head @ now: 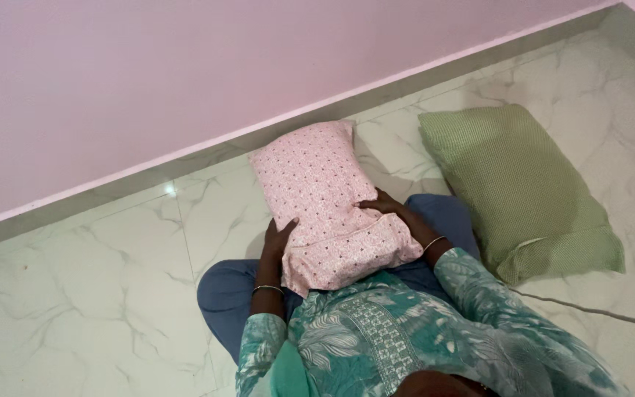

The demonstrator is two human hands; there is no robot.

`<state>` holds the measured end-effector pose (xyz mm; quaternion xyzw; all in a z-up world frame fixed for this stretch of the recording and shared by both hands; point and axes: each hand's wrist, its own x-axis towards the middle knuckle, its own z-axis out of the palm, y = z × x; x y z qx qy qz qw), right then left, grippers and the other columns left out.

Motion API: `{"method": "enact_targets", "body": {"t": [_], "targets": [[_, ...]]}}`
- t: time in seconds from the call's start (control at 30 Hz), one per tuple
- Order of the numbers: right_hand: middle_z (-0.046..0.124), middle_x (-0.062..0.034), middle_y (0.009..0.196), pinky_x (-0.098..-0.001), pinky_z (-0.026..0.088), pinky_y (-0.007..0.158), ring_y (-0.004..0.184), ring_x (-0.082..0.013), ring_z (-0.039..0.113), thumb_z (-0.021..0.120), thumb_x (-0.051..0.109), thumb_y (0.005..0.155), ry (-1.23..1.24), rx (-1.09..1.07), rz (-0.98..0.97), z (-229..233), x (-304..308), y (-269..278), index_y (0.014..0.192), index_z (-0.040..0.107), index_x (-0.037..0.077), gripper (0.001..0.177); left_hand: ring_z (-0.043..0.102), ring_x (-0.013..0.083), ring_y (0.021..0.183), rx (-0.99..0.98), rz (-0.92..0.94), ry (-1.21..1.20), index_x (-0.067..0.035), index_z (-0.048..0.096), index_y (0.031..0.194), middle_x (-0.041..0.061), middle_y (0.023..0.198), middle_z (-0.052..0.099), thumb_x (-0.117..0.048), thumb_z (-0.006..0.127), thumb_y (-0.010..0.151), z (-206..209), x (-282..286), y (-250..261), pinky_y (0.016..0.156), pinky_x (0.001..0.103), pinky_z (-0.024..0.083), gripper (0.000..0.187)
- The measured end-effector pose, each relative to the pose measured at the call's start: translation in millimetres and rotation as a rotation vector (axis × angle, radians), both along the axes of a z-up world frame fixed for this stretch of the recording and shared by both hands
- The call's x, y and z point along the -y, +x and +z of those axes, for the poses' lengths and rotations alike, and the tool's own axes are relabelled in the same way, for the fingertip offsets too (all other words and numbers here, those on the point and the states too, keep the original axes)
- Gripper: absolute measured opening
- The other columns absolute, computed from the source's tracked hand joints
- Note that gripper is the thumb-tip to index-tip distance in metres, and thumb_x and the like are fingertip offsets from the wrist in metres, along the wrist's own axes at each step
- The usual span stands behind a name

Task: The person inserts a white pillow into a green patterned pillowcase, then repeats the process with a pink patterned pillowcase. They sit on the floor, align the pillow with the case, pull the case over the pillow, and smooth the fabric to complete the task.

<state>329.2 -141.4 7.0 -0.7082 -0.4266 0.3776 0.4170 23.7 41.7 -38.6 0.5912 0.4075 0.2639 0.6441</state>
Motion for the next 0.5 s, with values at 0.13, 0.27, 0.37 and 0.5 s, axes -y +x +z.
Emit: {"method": "enact_targets", "body": {"t": [0.13,0.27,0.37,0.5], "targets": [[0.062,-0.0272,0.145,-0.0434,0.051,0.109,0.125,-0.0350,0.063,0.084,0.043,0.071,-0.073,0.028,-0.152,-12,-5,16,0.155,0.041,-0.003,0.105,0.068,0.0271,0.111,0.026,-0.001,0.130,0.004,0.060,0.135,0.017,0.124,0.073,-0.027,0.087,0.078,23,14,6,0.097,0.038,0.054,0.070],[0.062,-0.0248,0.138,-0.0404,0.055,0.099,0.116,-0.0297,0.065,0.083,0.030,0.080,0.123,0.026,-0.206,12,19,76,0.150,0.044,-0.007,0.088,0.067,0.0268,0.116,0.079,0.003,0.293,0.003,0.057,0.138,0.017,0.126,0.071,-0.028,0.089,0.078,79,40,52,0.101,0.037,0.052,0.075],[0.067,-0.0208,0.129,-0.0376,0.061,0.089,0.106,-0.0247,0.068,0.079,0.020,0.085,0.304,-0.011,-0.285,58,74,131,0.146,0.050,-0.007,0.072,0.064,0.0274,0.123,0.111,-0.111,0.308,0.001,0.048,0.147,0.018,0.135,0.066,-0.032,0.088,0.079,139,61,116,0.105,0.038,0.050,0.086],[0.072,-0.0141,0.116,-0.0376,0.061,0.084,0.096,-0.0230,0.071,0.072,0.013,0.082,0.413,-0.034,-0.630,114,177,173,0.142,0.057,-0.003,0.064,0.064,0.0304,0.127,0.219,-0.291,0.348,-0.001,0.039,0.152,0.020,0.138,0.064,-0.038,0.093,0.068,208,102,207,0.107,0.040,0.051,0.106]]}}
